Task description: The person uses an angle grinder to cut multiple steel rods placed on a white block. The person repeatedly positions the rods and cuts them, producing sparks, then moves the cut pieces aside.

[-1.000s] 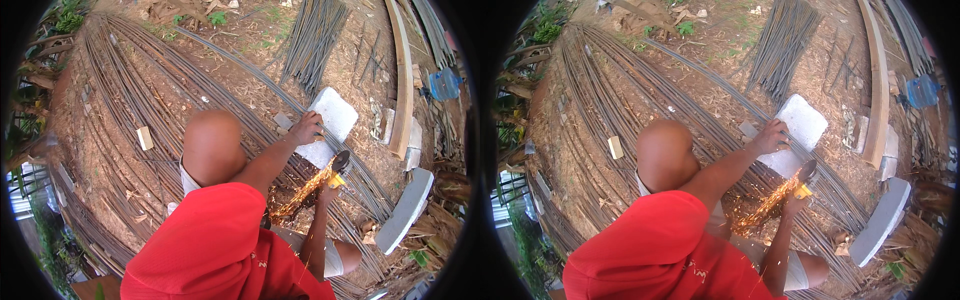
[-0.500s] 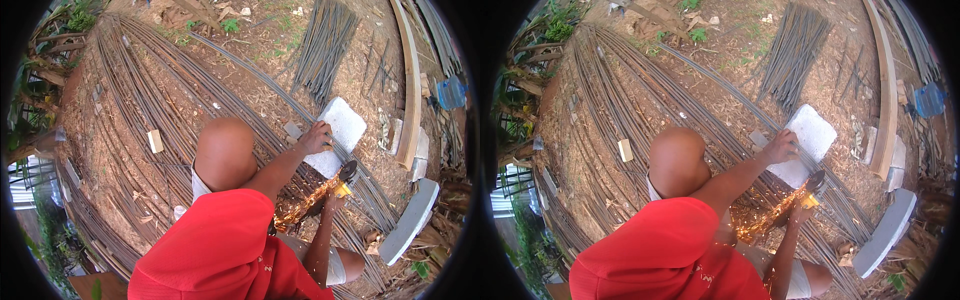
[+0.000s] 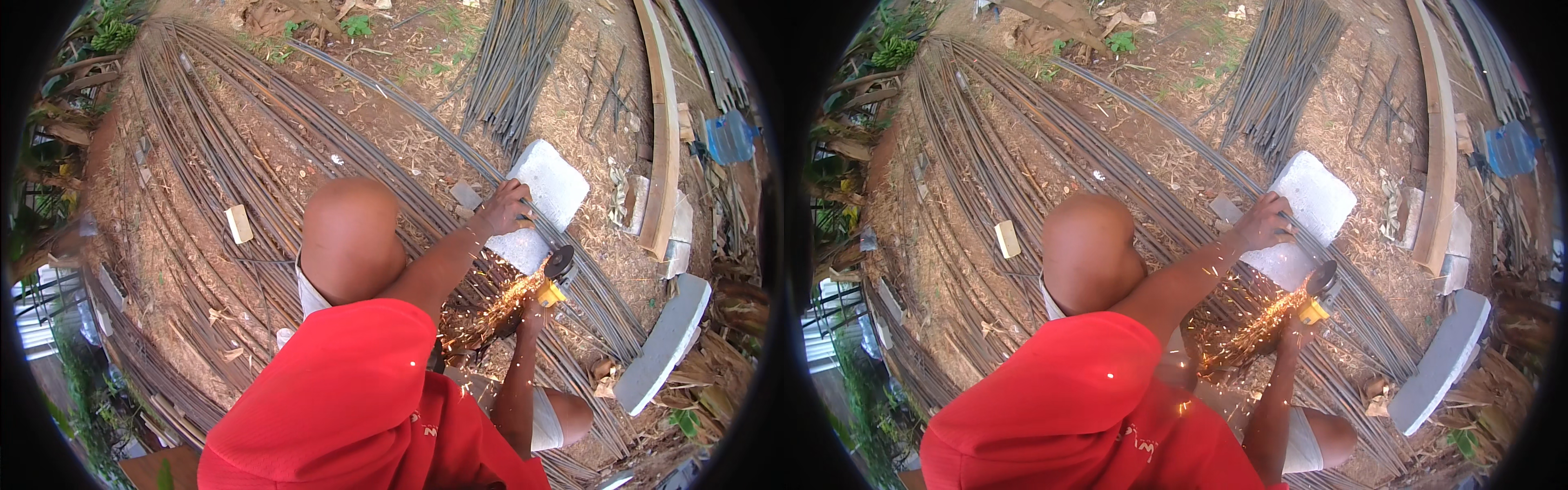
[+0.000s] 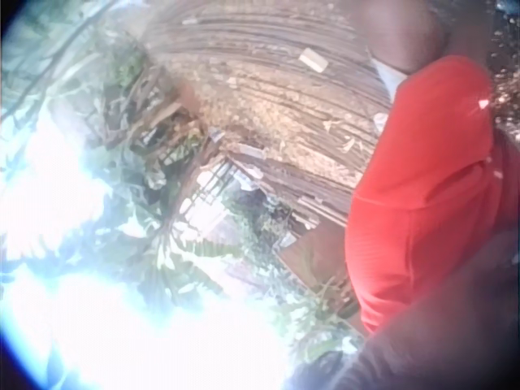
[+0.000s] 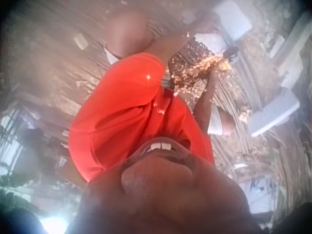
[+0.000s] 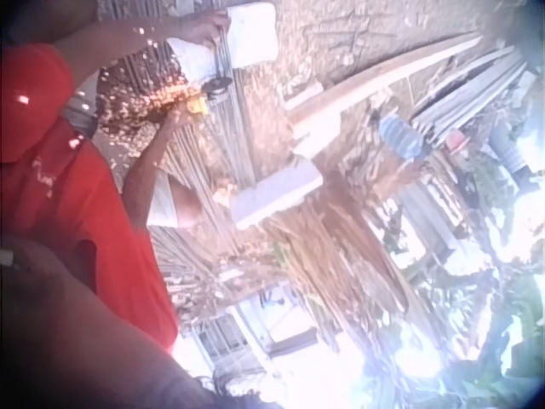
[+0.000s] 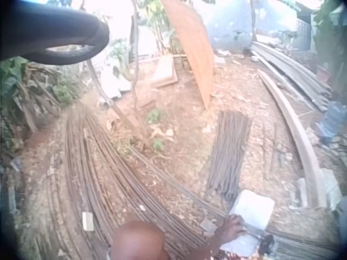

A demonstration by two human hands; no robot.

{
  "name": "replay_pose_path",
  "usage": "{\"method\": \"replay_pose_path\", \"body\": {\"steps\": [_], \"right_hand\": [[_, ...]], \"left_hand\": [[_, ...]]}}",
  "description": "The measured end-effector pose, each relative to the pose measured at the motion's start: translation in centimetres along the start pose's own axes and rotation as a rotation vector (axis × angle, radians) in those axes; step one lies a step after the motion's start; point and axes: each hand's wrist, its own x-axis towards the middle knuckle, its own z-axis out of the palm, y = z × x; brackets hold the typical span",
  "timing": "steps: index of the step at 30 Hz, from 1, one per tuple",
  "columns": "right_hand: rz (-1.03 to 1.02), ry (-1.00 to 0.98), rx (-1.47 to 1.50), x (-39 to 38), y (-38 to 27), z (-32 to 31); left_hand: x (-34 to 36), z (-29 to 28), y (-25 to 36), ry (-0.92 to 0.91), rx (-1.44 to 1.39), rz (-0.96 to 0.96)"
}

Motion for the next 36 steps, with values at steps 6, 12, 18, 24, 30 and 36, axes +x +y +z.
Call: {"method": "replay_pose_path", "body": {"steps": [6, 12, 18, 24, 30, 36], "right_hand": [[-0.267, 0.000, -0.222, 1.5, 2.3, -1.1], [-0.138, 0.181, -0.352, 2.5, 3.1, -1.0], [-0.088, 0.010, -0.144, 0.8, 1.2, -0.1], [-0.133, 0.013, -0.140, 1.2, 1.0, -0.4], [-0.147, 0.069, -0.177, 2.2, 1.6, -0.3], [-0.170, 0.072, -0.181, 1.2, 0.8, 0.2]], "left_hand": [[-0.1, 0.0, -0.2, 0.007, 0.009, 0.013], [-0.1, 0.0, -0.1, -0.012, 0.027, 0.001], [-0.1, -0.5, -0.2, -0.046, 0.013, -0.028], [0.0, -0.3, 0.1, -0.031, 0.054, -0.020], [0.1, -0.2, 0.4, -0.025, 0.012, -0.027], [0.0, -0.4, 0.2, -0.012, 0.045, -0.010]]}}
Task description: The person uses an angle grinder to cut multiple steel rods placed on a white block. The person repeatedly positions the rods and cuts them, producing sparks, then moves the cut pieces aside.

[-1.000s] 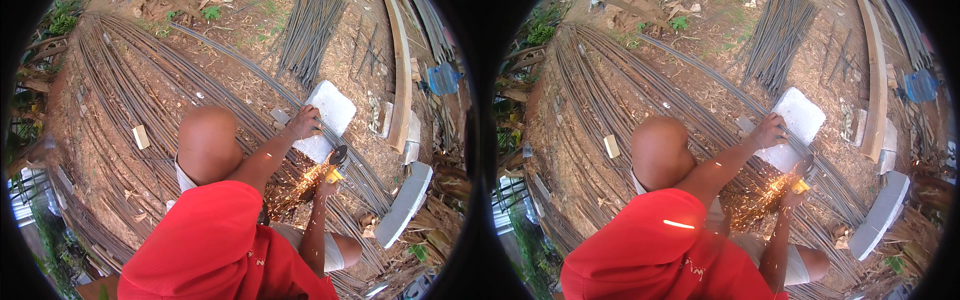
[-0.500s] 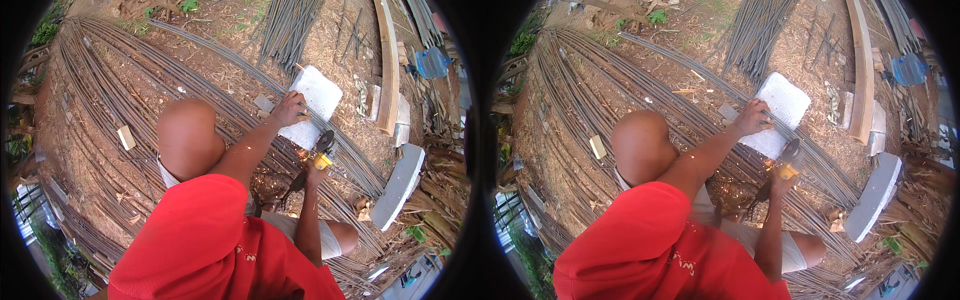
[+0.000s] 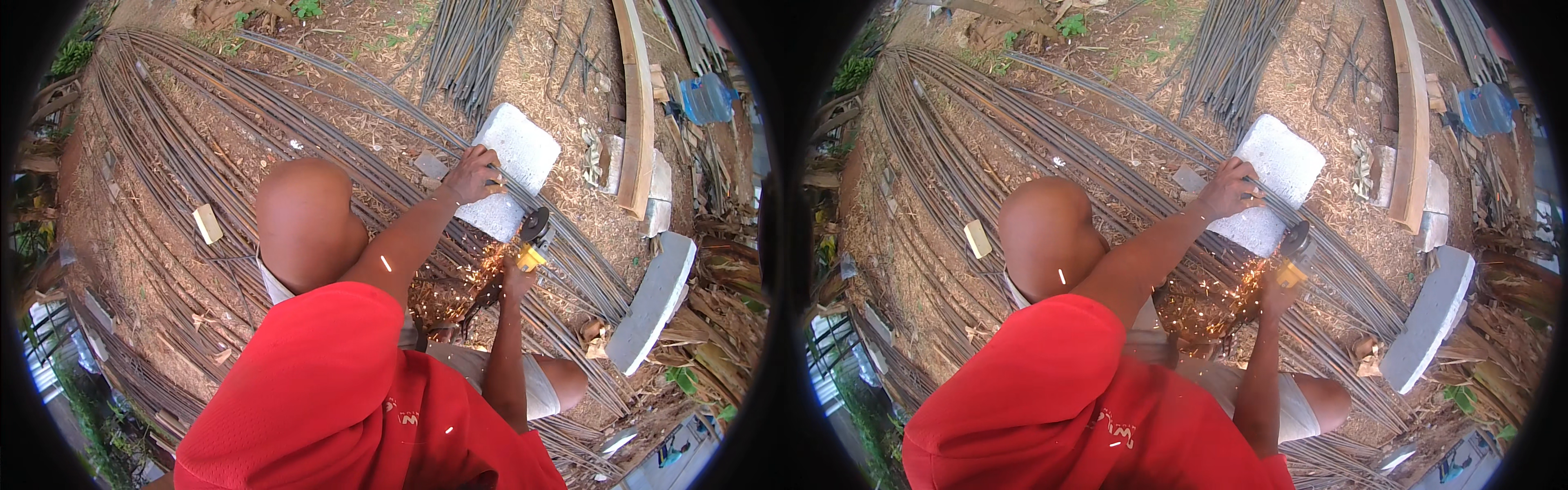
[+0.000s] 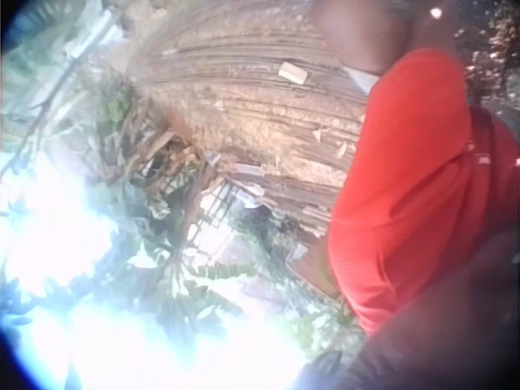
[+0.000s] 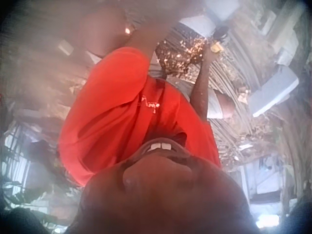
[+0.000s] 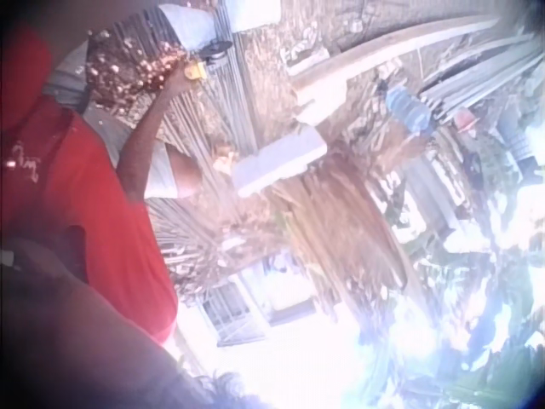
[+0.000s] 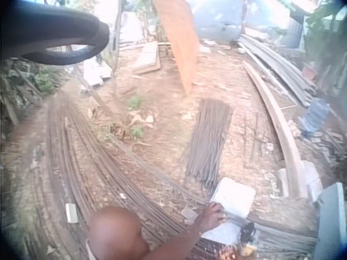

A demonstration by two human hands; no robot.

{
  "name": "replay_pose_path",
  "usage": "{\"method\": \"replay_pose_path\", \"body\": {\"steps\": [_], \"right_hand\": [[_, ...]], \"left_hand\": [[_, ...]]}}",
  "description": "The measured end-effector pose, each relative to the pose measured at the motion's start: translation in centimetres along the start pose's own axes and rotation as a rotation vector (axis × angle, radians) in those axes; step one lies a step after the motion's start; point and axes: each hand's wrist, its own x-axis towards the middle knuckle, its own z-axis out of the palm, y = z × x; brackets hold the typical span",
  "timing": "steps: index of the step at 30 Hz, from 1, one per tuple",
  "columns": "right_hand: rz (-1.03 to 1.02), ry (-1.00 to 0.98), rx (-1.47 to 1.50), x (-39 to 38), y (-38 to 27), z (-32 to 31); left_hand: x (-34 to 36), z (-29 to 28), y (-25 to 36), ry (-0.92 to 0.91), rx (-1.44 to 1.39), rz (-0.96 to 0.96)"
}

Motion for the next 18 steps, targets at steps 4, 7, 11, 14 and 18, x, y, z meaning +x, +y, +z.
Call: {"method": "replay_pose_path", "body": {"steps": [4, 7, 11, 14, 18], "right_hand": [[-0.063, -0.031, 0.091, 0.2, 0.4, -0.5], [-0.028, -0.074, -0.085, 1.0, 1.9, -1.2], [0.101, -0.093, 0.311, 2.4, 4.1, -1.1], [-0.014, -0.050, 0.181, 2.3, 4.0, -0.9], [-0.038, -0.088, 0.314, 1.5, 2.6, -0.7]], "left_hand": [[0.0, 0.2, -0.1, -0.005, 0.002, -0.007], [0.0, 0.3, -0.1, -0.011, 0.002, -0.007], [0.0, 0.3, -0.1, -0.026, 0.002, -0.027], [0.0, 0.2, -0.1, -0.026, -0.006, -0.024], [-0.1, 0.4, -0.1, 0.020, 0.018, 0.011]]}}
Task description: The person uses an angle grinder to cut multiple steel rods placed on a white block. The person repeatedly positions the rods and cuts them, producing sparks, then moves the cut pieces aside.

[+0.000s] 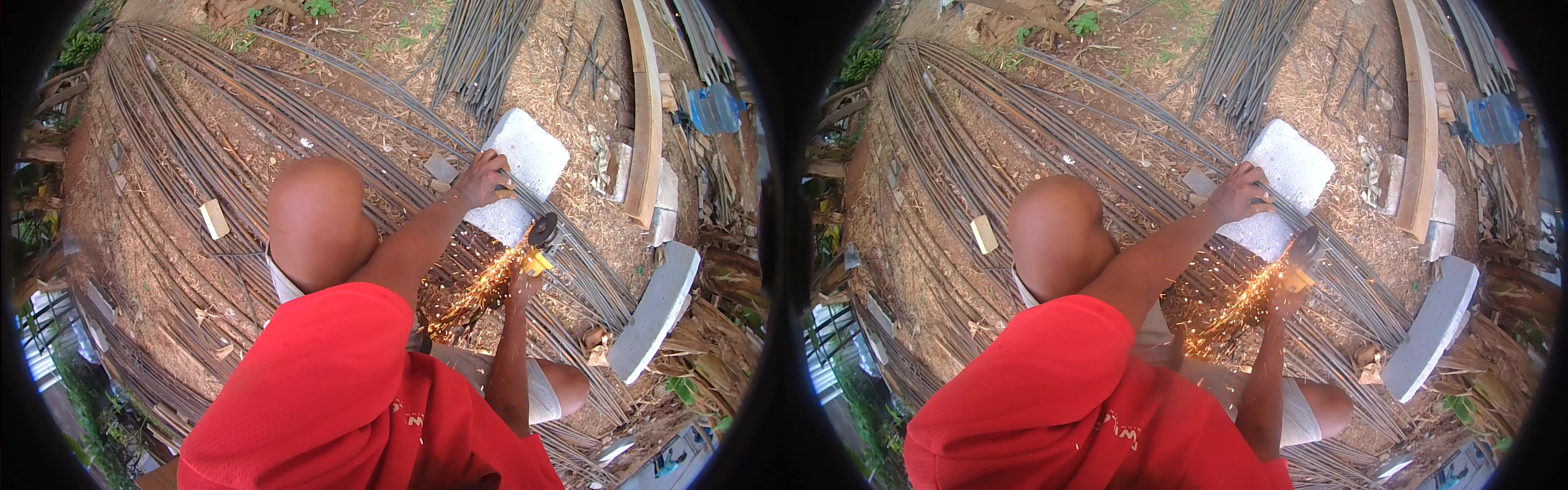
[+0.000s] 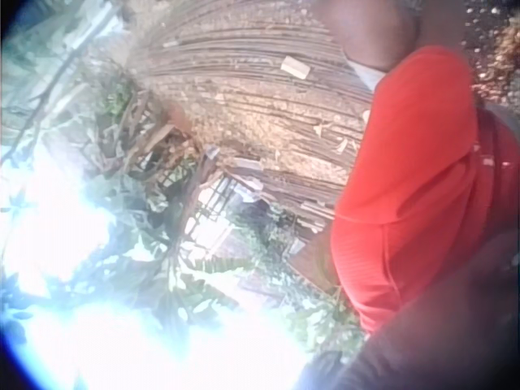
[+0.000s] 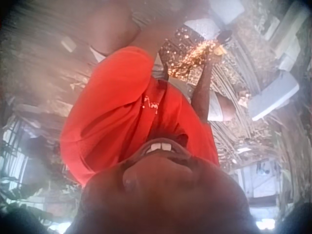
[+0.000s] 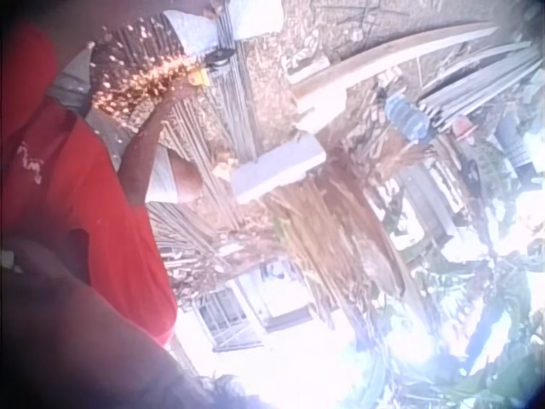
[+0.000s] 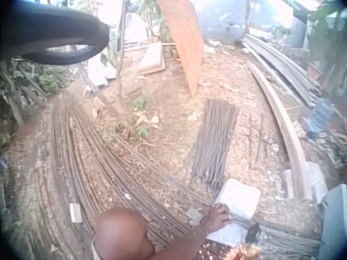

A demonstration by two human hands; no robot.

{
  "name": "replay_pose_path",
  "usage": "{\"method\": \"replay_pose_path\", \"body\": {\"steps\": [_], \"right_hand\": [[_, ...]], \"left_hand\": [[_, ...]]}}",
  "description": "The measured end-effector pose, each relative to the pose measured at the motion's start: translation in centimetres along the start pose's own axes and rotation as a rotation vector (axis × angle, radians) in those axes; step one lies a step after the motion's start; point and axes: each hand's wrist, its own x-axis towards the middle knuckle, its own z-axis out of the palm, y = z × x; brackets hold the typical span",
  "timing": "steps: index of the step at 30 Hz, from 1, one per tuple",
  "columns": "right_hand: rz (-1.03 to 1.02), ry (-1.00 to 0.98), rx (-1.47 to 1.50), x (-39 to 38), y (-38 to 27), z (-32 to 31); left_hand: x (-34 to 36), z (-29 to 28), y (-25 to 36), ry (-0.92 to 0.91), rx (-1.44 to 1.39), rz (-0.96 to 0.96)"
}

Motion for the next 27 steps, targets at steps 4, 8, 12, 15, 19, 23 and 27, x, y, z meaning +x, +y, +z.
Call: {"method": "replay_pose_path", "body": {"steps": [4, 8, 12, 15, 19, 23, 27], "right_hand": [[-0.036, 0.101, -0.348, -0.1, 0.1, 0.2], [0.080, 0.044, -0.316, 0.6, 1.4, -0.8], [0.051, -0.036, -0.086, 1.4, 2.2, -1.8], [-0.097, -0.126, 0.114, 1.1, 2.2, -1.7], [-0.045, 0.052, -0.628, 0.9, 2.0, -1.5], [0.056, 0.055, -0.058, 1.3, 2.6, -1.9], [-0.010, 0.117, -0.109, 0.9, 2.7, -1.3]], "left_hand": [[0.0, 0.1, 0.0, 0.000, -0.011, -0.007], [0.1, -0.1, 0.0, -0.059, -0.043, -0.053], [0.1, -0.3, 0.1, -0.040, -0.037, -0.032], [0.1, -0.1, 0.0, -0.033, -0.010, -0.020], [0.0, 0.1, 0.0, -0.027, 0.012, -0.008], [0.0, 0.1, 0.0, -0.059, 0.020, -0.053], [0.1, 0.0, 0.0, -0.034, 0.006, -0.018]]}}
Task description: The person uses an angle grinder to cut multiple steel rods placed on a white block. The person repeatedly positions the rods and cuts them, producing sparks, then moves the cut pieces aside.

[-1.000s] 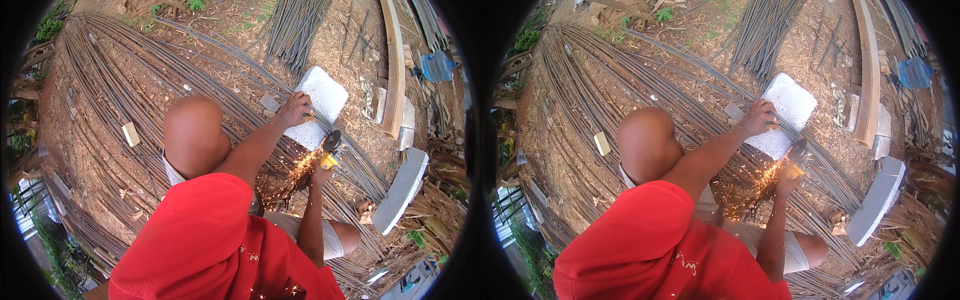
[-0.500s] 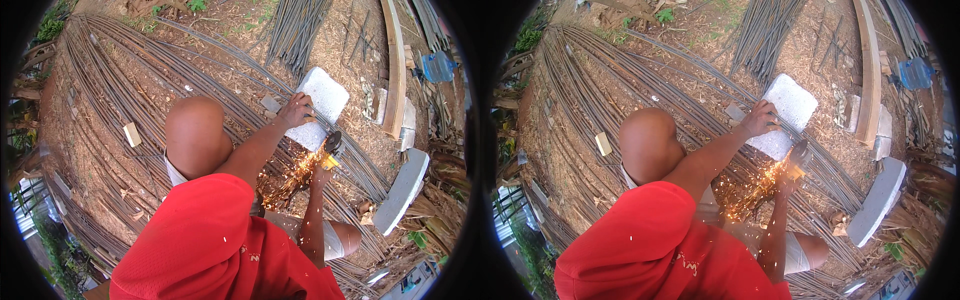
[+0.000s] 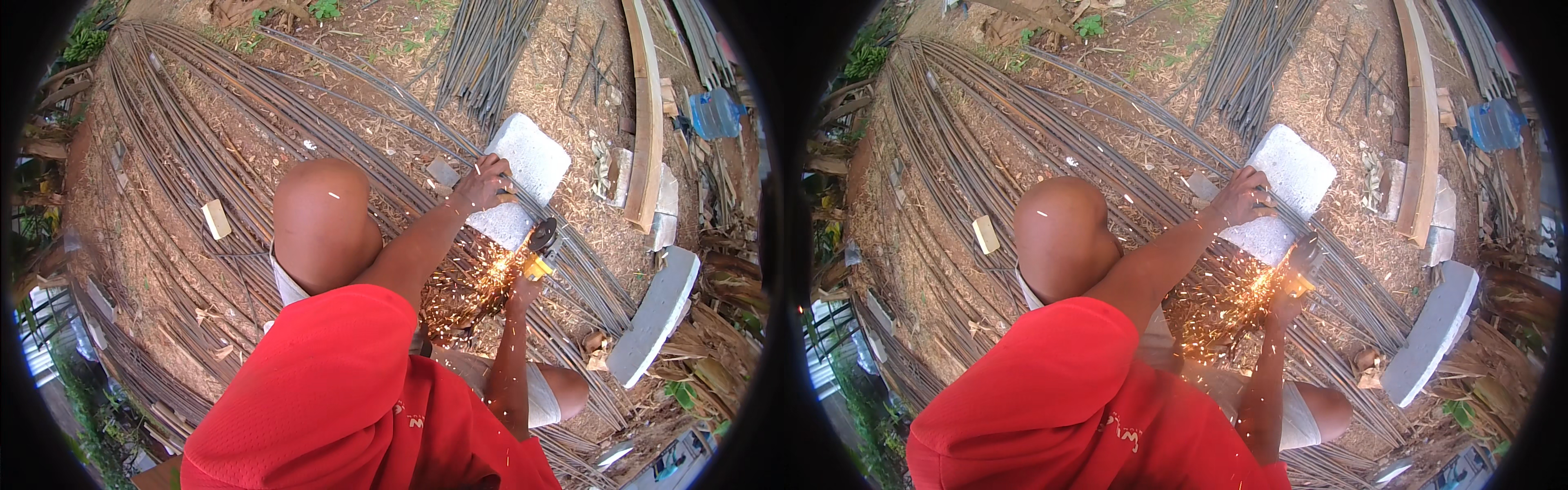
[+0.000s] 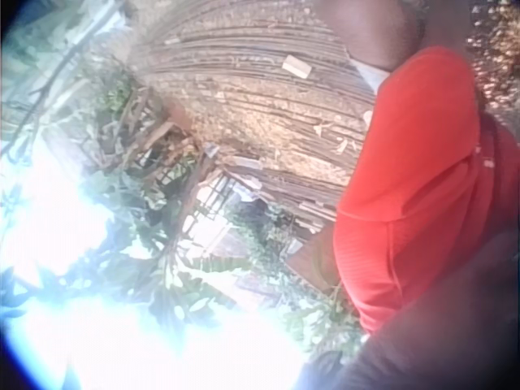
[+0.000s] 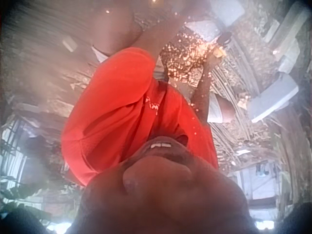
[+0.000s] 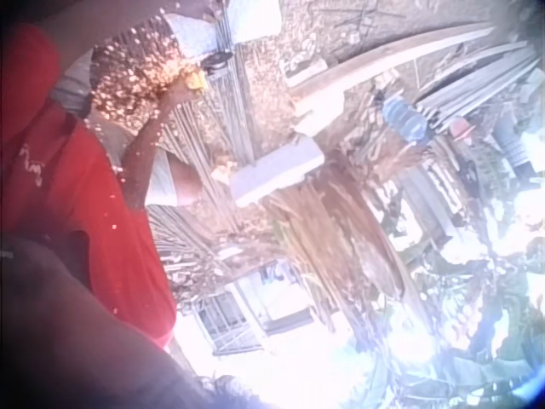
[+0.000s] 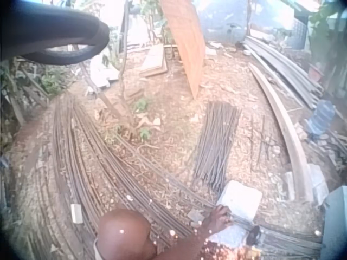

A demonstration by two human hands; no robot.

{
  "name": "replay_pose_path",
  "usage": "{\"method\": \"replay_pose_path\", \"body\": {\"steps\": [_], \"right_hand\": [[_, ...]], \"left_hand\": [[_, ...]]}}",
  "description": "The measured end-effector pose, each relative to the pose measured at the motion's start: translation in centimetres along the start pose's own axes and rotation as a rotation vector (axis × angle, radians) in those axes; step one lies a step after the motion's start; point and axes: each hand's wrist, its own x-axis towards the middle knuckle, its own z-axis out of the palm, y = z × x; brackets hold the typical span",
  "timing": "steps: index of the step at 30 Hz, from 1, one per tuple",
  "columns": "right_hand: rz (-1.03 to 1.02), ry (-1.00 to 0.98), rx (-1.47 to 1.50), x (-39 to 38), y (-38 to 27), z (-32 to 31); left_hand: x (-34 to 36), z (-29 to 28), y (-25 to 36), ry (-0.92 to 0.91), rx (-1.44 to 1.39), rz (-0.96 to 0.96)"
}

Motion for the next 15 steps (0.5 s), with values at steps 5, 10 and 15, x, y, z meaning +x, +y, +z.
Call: {"method": "replay_pose_path", "body": {"steps": [5, 10, 15], "right_hand": [[0.058, -0.211, -0.063, -2.1, -3.3, -0.5], [-0.118, -0.169, -0.102, -2.3, -4.2, 0.0], [-0.190, -0.175, -0.213, -1.9, -3.3, 0.1]], "left_hand": [[0.0, 0.1, -0.1, -0.010, 0.026, -0.007], [0.0, 0.2, -0.3, 0.026, -0.025, 0.023], [-0.1, 0.3, -0.4, 0.016, -0.022, 0.009]]}}
